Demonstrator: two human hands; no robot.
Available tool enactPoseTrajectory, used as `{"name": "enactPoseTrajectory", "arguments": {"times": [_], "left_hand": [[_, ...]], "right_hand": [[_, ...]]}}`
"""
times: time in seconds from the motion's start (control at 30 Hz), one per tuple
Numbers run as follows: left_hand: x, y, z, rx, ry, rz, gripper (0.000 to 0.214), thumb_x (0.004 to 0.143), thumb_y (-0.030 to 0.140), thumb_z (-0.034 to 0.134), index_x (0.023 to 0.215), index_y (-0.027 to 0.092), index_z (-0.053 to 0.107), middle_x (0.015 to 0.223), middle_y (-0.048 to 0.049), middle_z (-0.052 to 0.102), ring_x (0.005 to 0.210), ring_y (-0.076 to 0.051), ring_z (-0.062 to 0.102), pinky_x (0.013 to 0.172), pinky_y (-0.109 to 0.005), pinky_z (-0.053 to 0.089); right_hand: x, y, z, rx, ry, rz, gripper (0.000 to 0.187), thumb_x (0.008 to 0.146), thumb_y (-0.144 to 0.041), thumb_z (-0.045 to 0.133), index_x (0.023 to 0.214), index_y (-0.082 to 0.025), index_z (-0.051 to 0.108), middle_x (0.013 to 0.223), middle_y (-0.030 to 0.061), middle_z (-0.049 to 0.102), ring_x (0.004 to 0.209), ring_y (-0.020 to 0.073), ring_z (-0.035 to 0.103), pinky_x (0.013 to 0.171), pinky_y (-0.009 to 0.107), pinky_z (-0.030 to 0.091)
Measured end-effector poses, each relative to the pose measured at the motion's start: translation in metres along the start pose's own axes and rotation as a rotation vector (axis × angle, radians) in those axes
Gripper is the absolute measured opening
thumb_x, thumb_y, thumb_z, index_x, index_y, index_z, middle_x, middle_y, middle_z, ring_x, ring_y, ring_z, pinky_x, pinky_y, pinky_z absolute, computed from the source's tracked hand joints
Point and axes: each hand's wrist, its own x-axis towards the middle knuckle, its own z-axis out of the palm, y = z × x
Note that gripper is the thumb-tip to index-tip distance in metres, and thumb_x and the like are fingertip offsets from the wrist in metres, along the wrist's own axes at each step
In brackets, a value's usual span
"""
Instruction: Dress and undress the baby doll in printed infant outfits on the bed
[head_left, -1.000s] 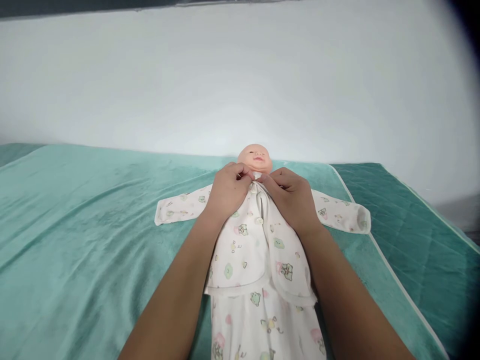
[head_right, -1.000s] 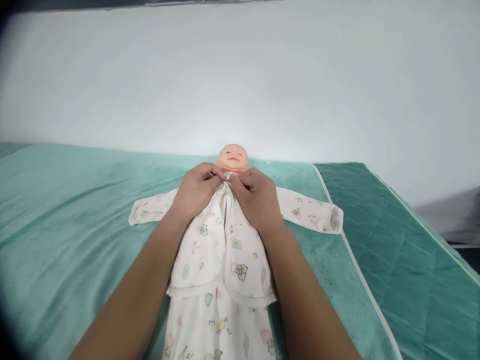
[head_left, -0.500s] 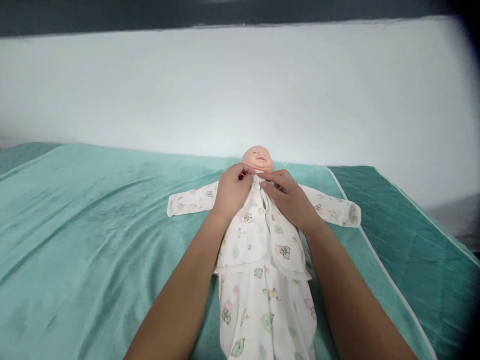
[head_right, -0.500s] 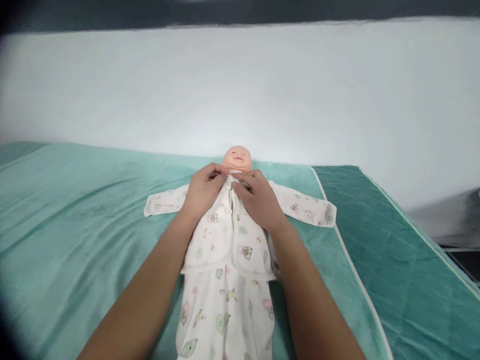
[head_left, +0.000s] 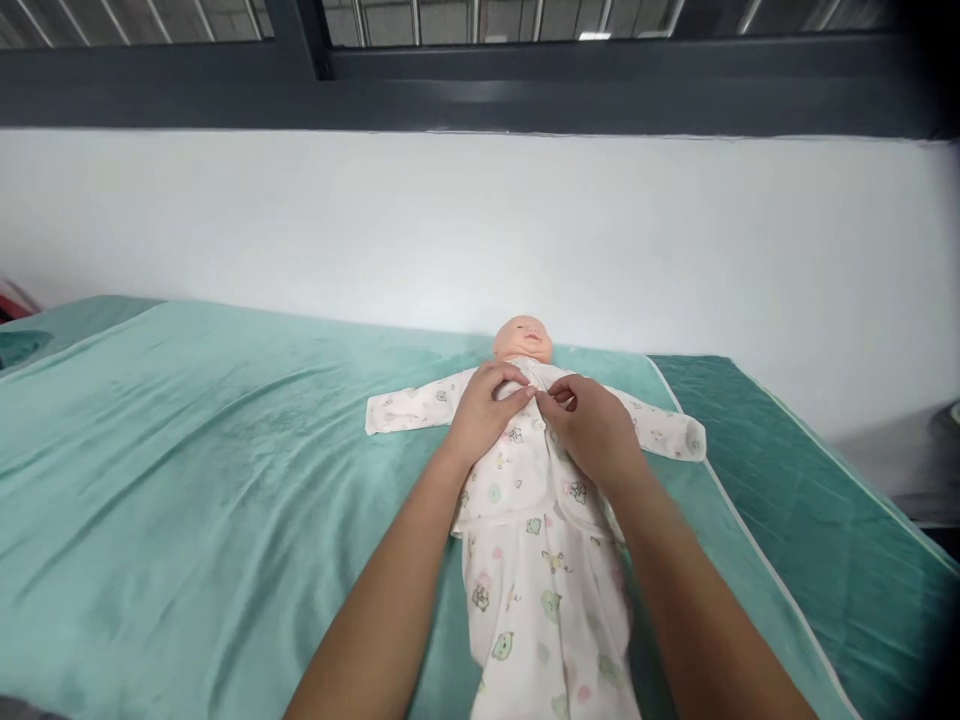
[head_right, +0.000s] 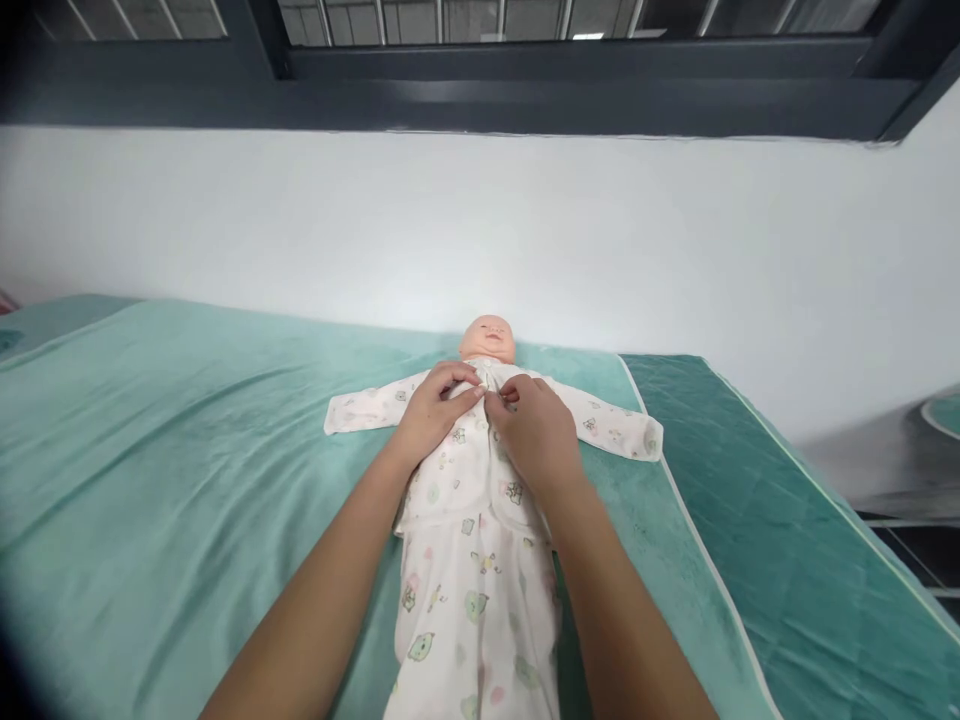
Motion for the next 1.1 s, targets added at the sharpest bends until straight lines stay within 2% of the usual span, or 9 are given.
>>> {"name": "enactPoseTrajectory", "arguments": {"times": [0.1, 0.2, 0.3, 0.43, 0.5, 0.63, 0.83, 1.0, 1.1], "left_hand": [[0.004, -0.002, -0.002, -0.012, -0.031, -0.024, 0.008, 0.087, 0.027, 0.063, 0.091, 0.021, 0.067, 0.118, -0.006, 0.061, 0.118, -0.018, 0.056, 0.105, -0.031, 0.039], [0.006, 0.0, -0.003, 0.005, -0.07, -0.07, 0.007, 0.085, 0.026, 0.064, 0.087, 0.021, 0.068, 0.123, -0.0061, 0.06, 0.121, -0.02, 0.055, 0.107, -0.033, 0.037], [0.005, 0.002, -0.003, 0.009, -0.087, -0.096, 0.009, 0.086, 0.029, 0.064, 0.088, 0.022, 0.068, 0.127, -0.0057, 0.059, 0.123, -0.021, 0.053, 0.109, -0.034, 0.035], [0.005, 0.004, -0.002, 0.004, -0.075, -0.092, 0.009, 0.088, 0.029, 0.062, 0.087, 0.021, 0.066, 0.128, -0.006, 0.059, 0.126, -0.021, 0.052, 0.112, -0.036, 0.033], [0.004, 0.005, -0.002, 0.009, -0.073, -0.097, 0.009, 0.089, 0.028, 0.061, 0.086, 0.021, 0.066, 0.131, -0.006, 0.059, 0.129, -0.021, 0.051, 0.112, -0.037, 0.033], [0.002, 0.014, -0.003, 0.013, -0.056, -0.13, 0.01, 0.089, 0.028, 0.061, 0.084, 0.022, 0.066, 0.137, -0.0051, 0.057, 0.132, -0.022, 0.048, 0.112, -0.038, 0.035], [-0.005, 0.027, 0.001, -0.006, -0.043, -0.194, 0.015, 0.09, 0.034, 0.058, 0.084, 0.023, 0.066, 0.143, -0.0033, 0.052, 0.132, -0.026, 0.047, 0.094, -0.037, 0.049], [-0.005, 0.02, 0.005, 0.071, -0.029, -0.147, 0.011, 0.09, 0.028, 0.058, 0.086, 0.023, 0.068, 0.139, -0.0029, 0.056, 0.136, -0.023, 0.043, 0.113, -0.04, 0.033], [-0.004, 0.017, 0.005, 0.068, -0.036, -0.145, 0.012, 0.091, 0.03, 0.058, 0.086, 0.023, 0.067, 0.139, -0.003, 0.056, 0.136, -0.022, 0.043, 0.115, -0.039, 0.031]], "right_hand": [[0.011, -0.006, -0.005, -0.06, -0.157, 0.07, 0.02, 0.082, -0.042, 0.058, 0.073, -0.023, 0.058, 0.074, 0.0026, 0.066, 0.066, 0.0192, 0.055, 0.06, 0.031, 0.035], [0.013, -0.002, -0.007, -0.001, -0.186, 0.077, 0.017, 0.079, -0.038, 0.059, 0.07, -0.023, 0.058, 0.07, 0.0021, 0.065, 0.062, 0.018, 0.053, 0.057, 0.03, 0.033], [0.012, 0.01, -0.008, 0.227, -0.196, 0.129, 0.017, 0.078, -0.039, 0.061, 0.073, -0.023, 0.061, 0.07, -0.0001, 0.063, 0.061, 0.0154, 0.051, 0.055, 0.028, 0.033], [0.014, 0.024, -0.008, 0.542, -0.236, 0.29, 0.022, 0.076, -0.042, 0.063, 0.073, -0.021, 0.062, 0.058, -0.0037, 0.048, 0.05, 0.011, 0.036, 0.047, 0.026, 0.024], [0.014, 0.023, -0.007, 0.595, -0.193, 0.299, 0.021, 0.075, -0.041, 0.065, 0.075, -0.02, 0.064, 0.059, -0.0031, 0.051, 0.051, 0.0109, 0.037, 0.047, 0.025, 0.025], [0.007, 0.008, -0.004, 0.583, -0.026, 0.245, 0.021, 0.076, -0.039, 0.065, 0.082, -0.02, 0.07, 0.073, 0.0002, 0.064, 0.06, 0.0137, 0.05, 0.054, 0.026, 0.036], [-0.008, -0.006, -0.002, 0.574, 0.03, 0.241, 0.022, 0.079, -0.037, 0.066, 0.09, -0.021, 0.075, 0.087, 0.0027, 0.073, 0.078, 0.0193, 0.063, 0.069, 0.028, 0.047], [-0.012, -0.002, 0.0, 0.555, 0.035, 0.225, 0.021, 0.081, -0.037, 0.067, 0.094, -0.022, 0.076, 0.092, 0.0022, 0.075, 0.087, 0.0204, 0.066, 0.08, 0.031, 0.049], [-0.011, 0.001, 0.002, 0.577, 0.031, 0.21, 0.023, 0.081, -0.038, 0.068, 0.095, -0.022, 0.076, 0.094, 0.0031, 0.075, 0.09, 0.0215, 0.066, 0.084, 0.033, 0.049]]}}
